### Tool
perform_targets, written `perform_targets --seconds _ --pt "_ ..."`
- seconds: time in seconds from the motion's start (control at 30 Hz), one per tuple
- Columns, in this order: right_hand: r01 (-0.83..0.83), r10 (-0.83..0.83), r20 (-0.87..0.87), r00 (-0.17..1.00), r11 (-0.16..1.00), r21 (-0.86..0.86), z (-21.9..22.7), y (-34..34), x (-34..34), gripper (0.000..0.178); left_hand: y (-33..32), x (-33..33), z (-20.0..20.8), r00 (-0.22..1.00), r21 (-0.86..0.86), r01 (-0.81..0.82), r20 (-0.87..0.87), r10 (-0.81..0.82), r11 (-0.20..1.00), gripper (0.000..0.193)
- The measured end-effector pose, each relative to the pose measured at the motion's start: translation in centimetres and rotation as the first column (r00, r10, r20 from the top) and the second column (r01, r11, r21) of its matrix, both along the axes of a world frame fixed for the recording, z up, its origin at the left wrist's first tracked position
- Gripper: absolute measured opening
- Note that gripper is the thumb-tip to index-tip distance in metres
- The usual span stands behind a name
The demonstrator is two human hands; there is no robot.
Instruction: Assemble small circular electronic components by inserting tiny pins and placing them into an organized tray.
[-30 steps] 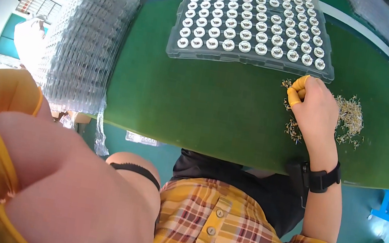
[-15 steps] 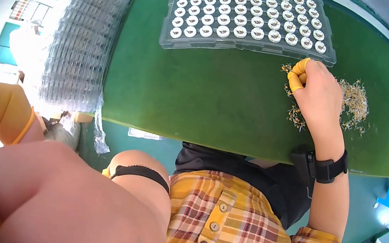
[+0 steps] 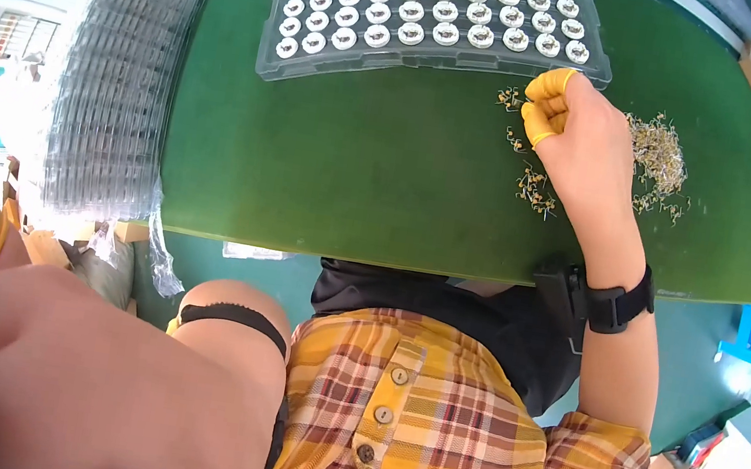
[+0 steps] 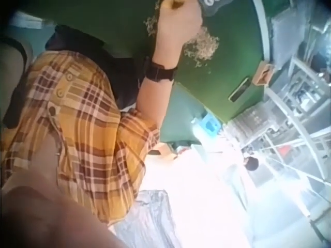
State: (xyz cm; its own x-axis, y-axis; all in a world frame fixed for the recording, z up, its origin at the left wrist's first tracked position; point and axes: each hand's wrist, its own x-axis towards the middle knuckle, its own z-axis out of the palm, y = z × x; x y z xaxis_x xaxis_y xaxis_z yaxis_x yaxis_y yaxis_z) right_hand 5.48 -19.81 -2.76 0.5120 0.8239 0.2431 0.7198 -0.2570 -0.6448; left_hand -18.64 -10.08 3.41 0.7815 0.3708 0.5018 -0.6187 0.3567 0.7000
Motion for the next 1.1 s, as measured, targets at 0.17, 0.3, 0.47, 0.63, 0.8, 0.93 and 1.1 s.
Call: perform_targets --seconds 0.17,0.3,0.47,0.63,0.8,0.93,1.1 --pt "0.012 0.011 -0.247 0.969 0.996 0.092 -0.2 -0.6 0.1 0.015 -0.1 0.3 -0.1 1.0 -0.022 0.005 0.015 -0.004 1.0 0.031" --pt "0.0 0.06 -0.481 0.874 0.992 0.124 -0.3 -0.9 0.3 0.019 0.0 1.5 1.6 1.0 -0.062 -0.008 0.023 0.01 0.998 0.032" --pt "0.023 0.075 -0.556 0.828 0.986 0.167 -0.1 -1.1 0.8 0.019 -0.9 2.2 -0.4 0.998 -0.119 0.008 0.061 -0.001 0.993 0.032" --pt "0.06 0.04 -0.705 0.708 0.991 0.116 0.3 -2.3 0.1 0.021 -1.1 2.6 -3.9 0.836 0.186 -0.275 -0.439 0.33 0.944 0.032" --pt "-0.018 0.151 -0.547 0.823 0.971 0.24 -0.3 -2.7 -1.8 0.019 -0.6 4.9 -8.0 0.635 0.289 -0.289 -0.656 0.409 0.913 0.031" --pt "-0.021 0.175 -0.439 0.881 0.943 0.333 -0.8 -3.2 -3.7 0.021 -1.5 6.2 -7.7 0.637 0.34 -0.34 -0.603 0.481 0.877 0.035" --pt "0.02 0.094 -0.301 0.949 0.935 0.354 -0.7 -2.8 -4.8 0.019 -2.1 6.5 -8.0 0.655 0.352 -0.249 -0.624 0.425 0.902 0.035"
